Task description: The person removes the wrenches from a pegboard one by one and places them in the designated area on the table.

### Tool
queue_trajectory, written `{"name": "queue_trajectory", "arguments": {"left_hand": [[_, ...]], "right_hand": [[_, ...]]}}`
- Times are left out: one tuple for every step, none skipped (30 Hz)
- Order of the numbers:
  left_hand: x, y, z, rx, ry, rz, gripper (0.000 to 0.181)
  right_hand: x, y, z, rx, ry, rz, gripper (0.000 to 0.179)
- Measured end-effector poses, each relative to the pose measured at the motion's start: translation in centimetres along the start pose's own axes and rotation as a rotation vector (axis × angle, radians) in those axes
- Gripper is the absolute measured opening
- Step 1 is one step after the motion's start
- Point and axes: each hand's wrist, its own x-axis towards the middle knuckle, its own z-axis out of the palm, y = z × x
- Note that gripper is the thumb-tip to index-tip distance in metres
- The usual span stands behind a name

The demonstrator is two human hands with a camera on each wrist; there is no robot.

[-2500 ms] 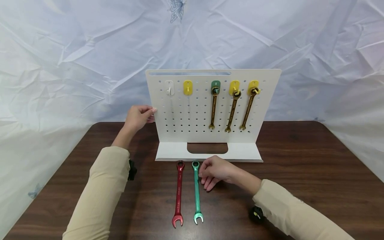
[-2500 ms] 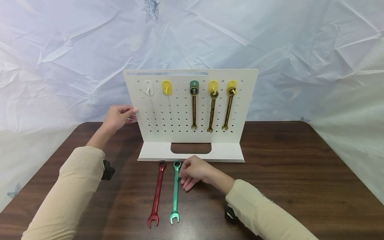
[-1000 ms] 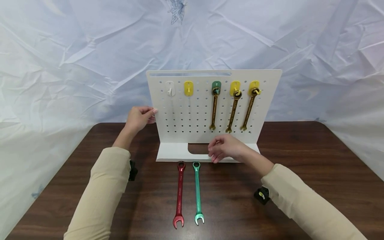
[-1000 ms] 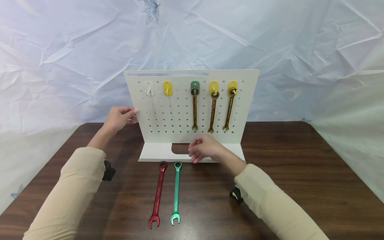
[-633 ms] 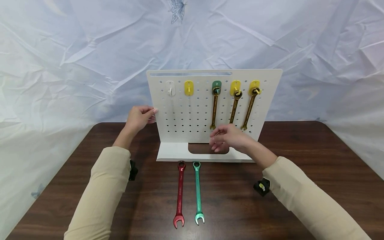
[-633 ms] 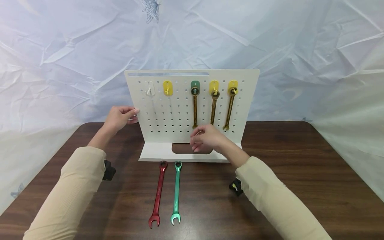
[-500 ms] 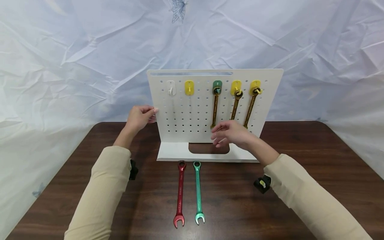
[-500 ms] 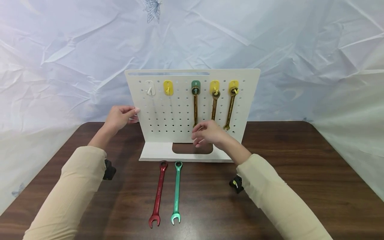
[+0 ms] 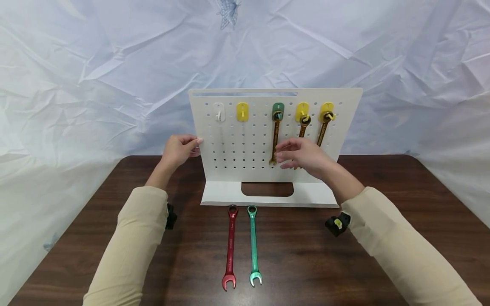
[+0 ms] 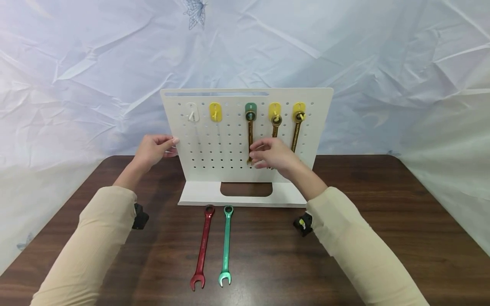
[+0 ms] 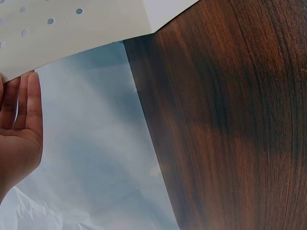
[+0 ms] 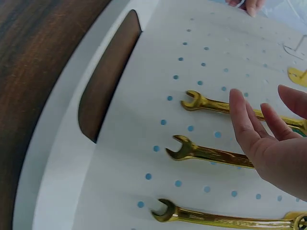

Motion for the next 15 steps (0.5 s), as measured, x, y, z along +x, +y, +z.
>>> {"name": "queue_trajectory", "arguments": {"left_hand": [[0.0, 0.0, 0.0, 0.001, -0.001, 0.002, 0.032], [0.0, 0.0, 0.0, 0.002, -0.002, 0.004, 0.032], [0.0, 0.0, 0.0, 0.001, -0.002, 0.007, 0.032], [0.0, 0.0, 0.0, 0.002, -0.001, 0.007, 0.032], [0.1, 0.0, 0.0, 0.005, 0.000, 0.007, 0.032], [0.1, 0.0, 0.0, 0.005, 0.001, 0.006, 0.031], [0.1, 0.0, 0.0, 0.007, 0.003, 0.006, 0.031], [0.1, 0.0, 0.0, 0.007, 0.003, 0.004, 0.031], [0.1, 0.0, 0.0, 0.005, 0.003, 0.003, 0.031], [0.0, 0.0, 0.0, 0.000, 0.003, 0.001, 0.030], [0.0, 0.0, 0.0, -0.001, 0.002, 0.001, 0.030], [0.0, 0.0, 0.0, -0.004, 0.001, 0.001, 0.030], [0.0, -0.1, 0.0, -0.003, 0.001, 0.002, 0.030], [0.0, -0.1, 0.0, -0.006, 0.001, 0.001, 0.030], [0.1, -0.2, 0.0, -0.007, -0.001, 0.002, 0.031]], "right_hand": [[0.0, -0.2, -0.1, 0.005, 0.007, -0.006, 0.032], [-0.1, -0.3, -0.1, 0.011, 0.014, -0.012, 0.033], [-0.1, -0.5, -0.2, 0.017, 0.019, -0.016, 0.034], [-0.1, -0.7, -0.2, 0.023, 0.025, -0.020, 0.034], [-0.1, -0.8, -0.3, 0.020, 0.031, -0.026, 0.034], [-0.2, -0.9, -0.3, 0.019, 0.037, -0.029, 0.034], [-0.2, -1.1, -0.3, 0.016, 0.044, -0.032, 0.035], [-0.2, -1.2, -0.3, 0.010, 0.052, -0.033, 0.035], [-0.2, -1.3, -0.3, 0.004, 0.059, -0.035, 0.034], [-0.2, -1.4, -0.3, 0.001, 0.067, -0.035, 0.034], [-0.2, -1.4, -0.3, 0.000, 0.073, -0.035, 0.034], [-0.1, -1.5, -0.3, 0.001, 0.079, -0.034, 0.034], [-0.1, -1.6, -0.3, 0.003, 0.081, -0.036, 0.035], [-0.1, -1.7, -0.3, 0.007, 0.082, -0.038, 0.035], [-0.1, -1.7, -0.4, 0.008, 0.080, -0.041, 0.035]]}}
